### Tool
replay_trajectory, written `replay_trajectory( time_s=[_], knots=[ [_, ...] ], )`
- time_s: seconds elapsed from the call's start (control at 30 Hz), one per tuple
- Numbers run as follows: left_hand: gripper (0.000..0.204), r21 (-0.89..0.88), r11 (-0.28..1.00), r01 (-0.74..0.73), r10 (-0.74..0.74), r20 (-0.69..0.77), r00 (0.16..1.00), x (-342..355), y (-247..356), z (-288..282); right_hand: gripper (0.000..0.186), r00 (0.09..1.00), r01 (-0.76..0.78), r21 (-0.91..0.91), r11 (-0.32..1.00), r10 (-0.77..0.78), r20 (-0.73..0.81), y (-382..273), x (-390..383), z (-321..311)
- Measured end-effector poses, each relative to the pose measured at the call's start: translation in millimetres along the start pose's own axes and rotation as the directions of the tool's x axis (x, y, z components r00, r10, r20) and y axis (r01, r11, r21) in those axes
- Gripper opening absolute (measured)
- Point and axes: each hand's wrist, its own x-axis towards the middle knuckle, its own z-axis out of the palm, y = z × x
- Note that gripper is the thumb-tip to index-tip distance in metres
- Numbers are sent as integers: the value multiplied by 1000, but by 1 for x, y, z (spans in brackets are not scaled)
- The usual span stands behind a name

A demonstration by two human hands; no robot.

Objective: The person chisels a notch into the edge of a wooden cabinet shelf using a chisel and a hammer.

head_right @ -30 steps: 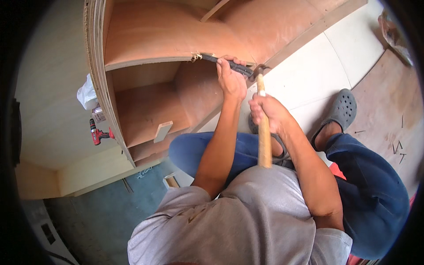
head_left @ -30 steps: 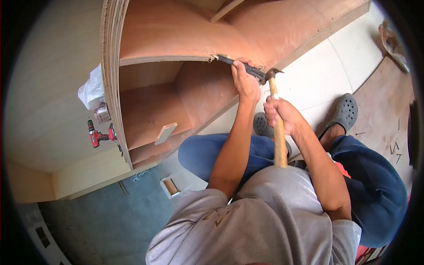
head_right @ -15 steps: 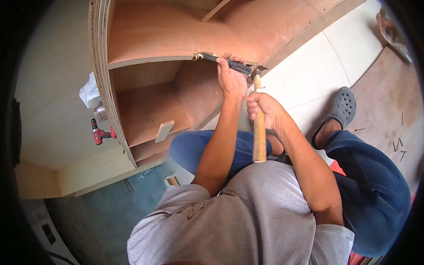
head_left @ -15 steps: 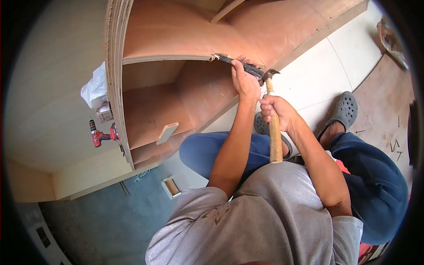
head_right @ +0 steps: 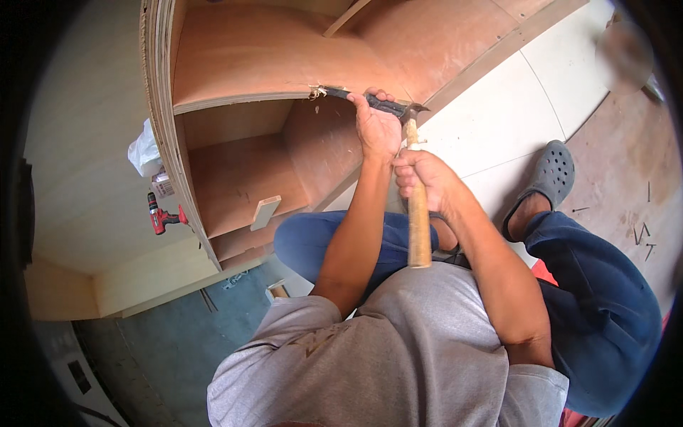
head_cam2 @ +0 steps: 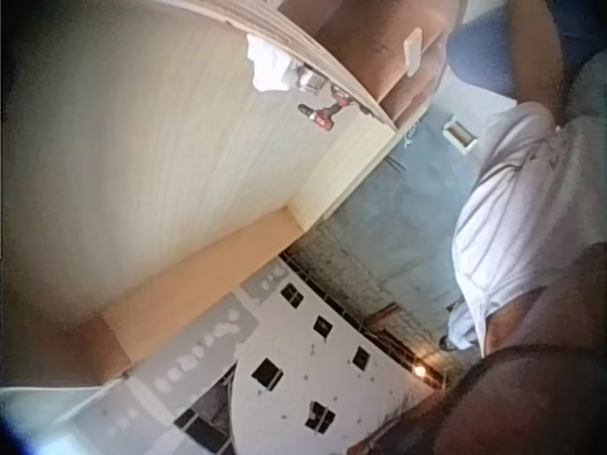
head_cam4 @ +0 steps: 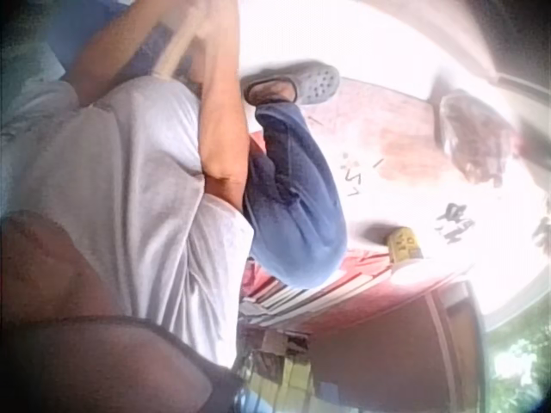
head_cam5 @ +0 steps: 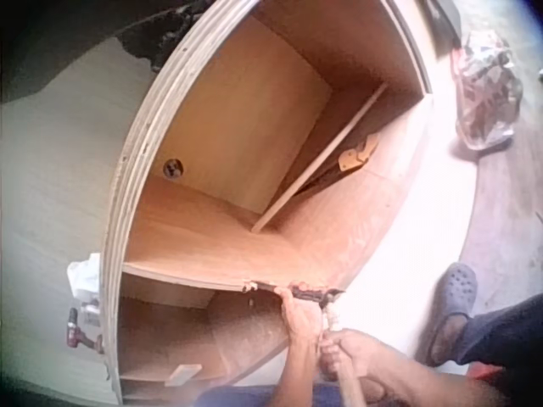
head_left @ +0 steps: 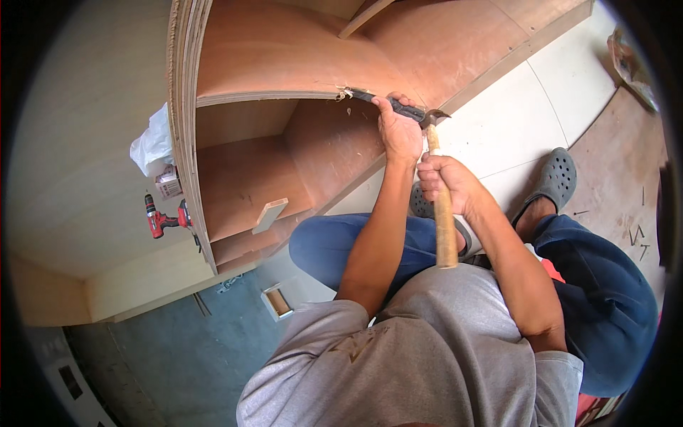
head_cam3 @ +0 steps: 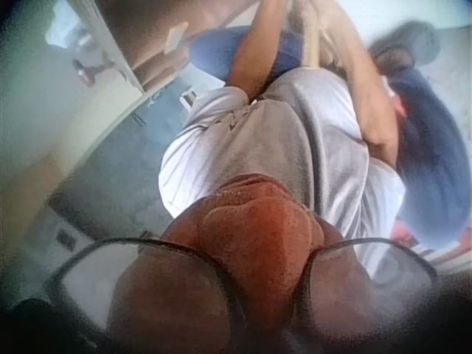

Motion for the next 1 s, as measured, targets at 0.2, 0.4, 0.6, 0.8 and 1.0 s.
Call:
replay_trajectory(
  time_s=[0.2,0.4,0.6,0.8,1.0],
  knots=[
    [56,29,999,29,-29,2,1000,-6,5,8,22,968,133,126,983,-102,-229,-12,10,-23],
    [57,30,999,38,-39,62,997,-2,12,-9,23,996,39,-116,992,-30,81,-14,-7,-17],
    [60,36,998,57,-56,-15,998,-2,6,5,25,984,132,140,981,-112,-139,-6,11,-30],
    [59,69,997,31,-31,6,999,-6,11,-3,21,1000,12,38,999,-13,27,3,-4,-3],
    [55,-75,994,85,-88,-32,996,-38,1,6,20,939,158,-16,987,-155,-308,-13,11,-40]
  ],
)
